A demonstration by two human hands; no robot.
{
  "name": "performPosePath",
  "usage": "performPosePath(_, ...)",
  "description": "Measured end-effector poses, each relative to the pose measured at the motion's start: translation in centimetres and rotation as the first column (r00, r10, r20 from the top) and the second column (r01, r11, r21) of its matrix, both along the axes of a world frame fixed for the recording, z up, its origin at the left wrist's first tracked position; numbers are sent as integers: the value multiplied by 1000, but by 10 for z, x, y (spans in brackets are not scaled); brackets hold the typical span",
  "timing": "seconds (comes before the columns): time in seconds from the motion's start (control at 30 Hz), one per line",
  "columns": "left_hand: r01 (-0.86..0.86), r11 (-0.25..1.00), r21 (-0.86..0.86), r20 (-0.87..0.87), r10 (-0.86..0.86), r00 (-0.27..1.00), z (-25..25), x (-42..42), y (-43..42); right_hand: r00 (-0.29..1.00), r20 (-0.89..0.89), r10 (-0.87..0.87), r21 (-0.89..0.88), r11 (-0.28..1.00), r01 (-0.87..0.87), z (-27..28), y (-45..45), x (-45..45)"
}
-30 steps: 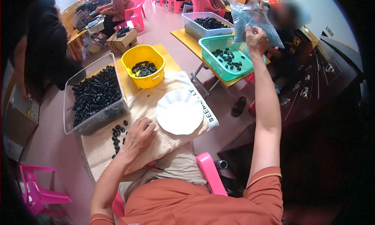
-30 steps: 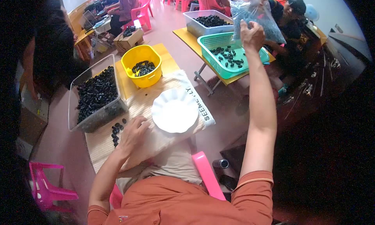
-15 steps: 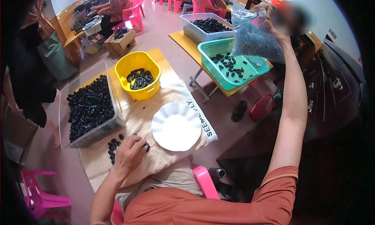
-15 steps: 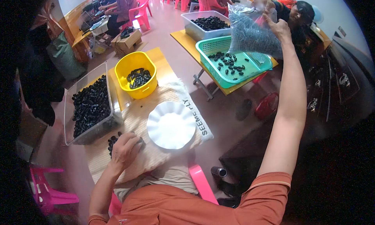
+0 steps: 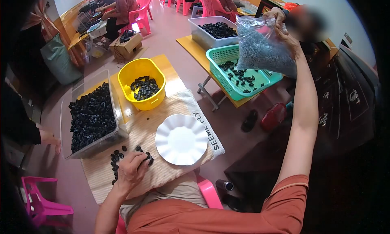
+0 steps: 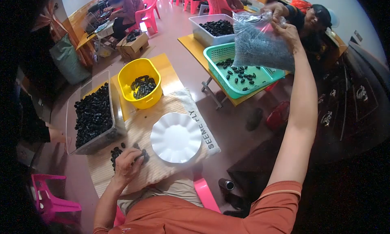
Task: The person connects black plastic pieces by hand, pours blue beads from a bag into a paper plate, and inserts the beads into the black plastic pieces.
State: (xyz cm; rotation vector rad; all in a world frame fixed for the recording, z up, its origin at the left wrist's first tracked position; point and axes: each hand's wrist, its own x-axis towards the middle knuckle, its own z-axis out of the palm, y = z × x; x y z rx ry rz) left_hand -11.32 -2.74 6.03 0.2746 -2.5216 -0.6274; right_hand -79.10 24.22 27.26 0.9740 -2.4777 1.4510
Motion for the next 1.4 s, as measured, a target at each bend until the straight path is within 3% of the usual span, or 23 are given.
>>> performPosePath(0.07, 17, 1000, 2, -6, -17, 1000, 0, -3, 2, 988, -132, -82, 25, 996, 86, -5, -10, -6)
performPosePath(0.1, 24, 1000, 1, -10, -24, 1000, 1, -4, 4, 986, -143, -89, -86, 993, 77, -10, -16, 2)
performPosePath(0.2, 50, 998, 29, -18, -50, 999, 4, -4, 8, 941, -261, -217, -175, 969, 175, -10, -23, 26)
performPosePath(0.3, 37, 999, 25, -24, -37, 999, 8, 1, 10, 948, -209, -240, -238, 953, 189, 0, -24, 52)
performPosePath(0.4, 32, 999, 27, -42, -31, 999, 6, 9, 8, 873, -316, -371, -220, 924, 313, 9, -23, 66)
performPosePath(0.6, 5, 999, 54, -63, -2, 998, 4, 27, 11, 812, -418, -408, -246, 911, 331, 18, -9, 73)
performPosePath(0.9, 11, 998, 58, -152, -2, 988, 7, 48, 8, 806, -401, -435, -331, 889, 315, 42, -1, 105)
performPosePath(1.03, 23, 995, 101, -192, -3, 981, 7, 50, 14, 791, -461, -402, -296, 910, 289, 52, -8, 121)
performPosePath(1.4, 89, 988, 123, -222, -60, 973, 19, 48, 19, 964, -261, -53, -303, 953, -30, 54, -39, 226)
